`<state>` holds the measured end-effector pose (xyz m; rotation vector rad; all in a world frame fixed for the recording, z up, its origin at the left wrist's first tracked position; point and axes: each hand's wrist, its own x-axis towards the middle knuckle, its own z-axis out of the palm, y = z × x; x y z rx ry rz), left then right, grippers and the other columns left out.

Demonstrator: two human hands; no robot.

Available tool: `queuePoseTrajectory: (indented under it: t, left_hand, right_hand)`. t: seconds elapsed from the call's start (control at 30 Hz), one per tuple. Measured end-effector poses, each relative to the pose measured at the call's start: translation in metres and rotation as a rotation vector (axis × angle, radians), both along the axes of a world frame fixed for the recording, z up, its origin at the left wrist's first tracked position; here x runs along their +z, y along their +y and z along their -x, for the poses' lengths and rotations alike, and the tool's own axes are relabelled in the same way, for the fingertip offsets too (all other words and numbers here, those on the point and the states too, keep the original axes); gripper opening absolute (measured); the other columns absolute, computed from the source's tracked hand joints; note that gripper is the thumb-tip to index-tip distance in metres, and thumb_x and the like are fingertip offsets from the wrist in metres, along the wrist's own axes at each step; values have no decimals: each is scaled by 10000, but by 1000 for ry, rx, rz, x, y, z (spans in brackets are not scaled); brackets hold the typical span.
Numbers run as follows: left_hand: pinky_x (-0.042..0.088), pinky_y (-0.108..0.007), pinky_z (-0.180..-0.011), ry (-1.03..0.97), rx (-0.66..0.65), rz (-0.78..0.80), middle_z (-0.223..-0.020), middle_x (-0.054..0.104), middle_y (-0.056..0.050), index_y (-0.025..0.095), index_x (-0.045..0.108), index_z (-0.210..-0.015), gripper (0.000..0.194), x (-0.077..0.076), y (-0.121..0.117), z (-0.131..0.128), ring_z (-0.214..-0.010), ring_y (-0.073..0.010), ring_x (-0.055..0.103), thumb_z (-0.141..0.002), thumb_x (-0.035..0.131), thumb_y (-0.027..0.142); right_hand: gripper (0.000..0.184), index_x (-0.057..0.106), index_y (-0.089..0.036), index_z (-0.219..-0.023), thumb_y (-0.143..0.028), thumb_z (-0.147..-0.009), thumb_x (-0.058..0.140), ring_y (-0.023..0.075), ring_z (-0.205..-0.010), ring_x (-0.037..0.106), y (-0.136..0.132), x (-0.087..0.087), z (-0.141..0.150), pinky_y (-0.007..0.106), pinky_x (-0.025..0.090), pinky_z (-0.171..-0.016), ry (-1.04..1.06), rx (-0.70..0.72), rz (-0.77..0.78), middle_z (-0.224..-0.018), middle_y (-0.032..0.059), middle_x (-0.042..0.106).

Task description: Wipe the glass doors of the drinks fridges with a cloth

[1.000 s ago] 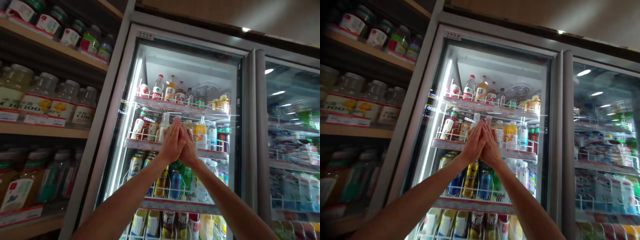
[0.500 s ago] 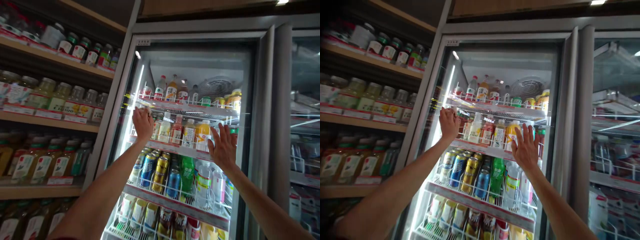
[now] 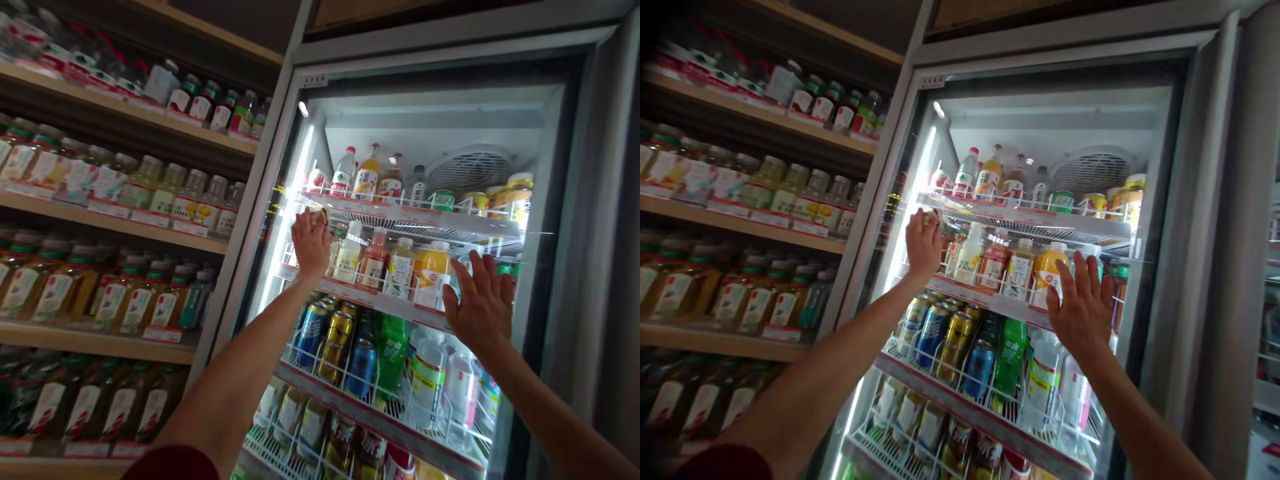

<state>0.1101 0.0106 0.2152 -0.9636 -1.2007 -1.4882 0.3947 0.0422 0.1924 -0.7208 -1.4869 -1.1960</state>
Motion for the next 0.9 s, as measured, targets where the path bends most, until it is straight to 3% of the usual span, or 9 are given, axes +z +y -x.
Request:
queuePoseTrajectory:
  t: [0.07,0.17,0.23,0.37,0.43,0.63,0.73,0.83,0.9]
  left_hand:
    - [234,-548,-1063,82,4,7,-1401,371,-77,217,477,-1248,396,-2,3,-12,-1332,-303,238,-866,391,277]
    - [210,-526,-1084,486,-3,88,-1409,367,28,306,454,-1260,394,-11,6,-44,-1348,-290,201,-871,396,334]
    - [212,-482,-1098,612,-15,138,-1396,387,50,303,447,-1263,387,-13,3,-35,-1342,-250,229,-889,350,296]
    - [265,-467,-1075,160,-46,53,-1317,482,-34,233,469,-1241,397,-3,-10,42,-1287,-223,339,-868,336,202]
    - [219,-551,-1066,37,-41,-4,-1356,424,-112,156,432,-1270,427,2,-8,52,-1313,-281,283,-863,311,192]
    - [215,-437,-1107,730,-69,90,-1376,415,24,244,460,-1250,397,-3,11,-33,-1332,-220,260,-875,332,252]
    - [215,-471,-1098,596,-70,101,-1360,441,1,237,463,-1250,398,8,3,2,-1316,-230,293,-876,330,265]
    - [225,-527,-1072,151,-76,-38,-1360,433,-84,161,450,-1263,425,15,-5,49,-1317,-280,281,-871,296,217]
    - [227,-537,-1067,210,-71,-45,-1373,420,-65,170,441,-1274,431,8,-3,46,-1323,-297,261,-867,307,211]
  right_hand:
    - [477,390,-199,-1319,-328,-862,426,280,-1347,247,0,0,1,500,225,-1075,6,-6,-13,-1437,116,327]
    - [450,430,-188,-1292,-335,-867,410,250,-1341,271,-2,-1,2,455,224,-1089,16,0,-14,-1416,110,369]
    - [448,440,-181,-1285,-338,-867,402,235,-1344,266,-3,-4,2,430,212,-1097,24,2,14,-1413,104,375]
    - [459,429,-188,-1293,-363,-873,367,230,-1354,243,-3,-1,8,429,186,-1101,62,-7,27,-1426,102,351]
    - [464,416,-199,-1303,-377,-880,351,232,-1357,234,0,10,13,444,193,-1092,94,-26,4,-1434,107,333]
    - [488,361,-208,-1344,-393,-895,311,244,-1360,218,2,44,27,492,201,-1065,195,-36,-10,-1451,111,297]
    - [505,361,-201,-1347,-401,-887,302,246,-1352,238,0,40,27,489,197,-1068,238,-42,-25,-1442,105,316]
    - [518,335,-200,-1362,-365,-871,329,247,-1363,209,-2,33,26,490,189,-1072,249,-54,15,-1462,100,276]
    - [526,335,-193,-1361,-336,-855,355,251,-1365,202,-4,31,26,496,186,-1072,257,-58,39,-1464,107,269]
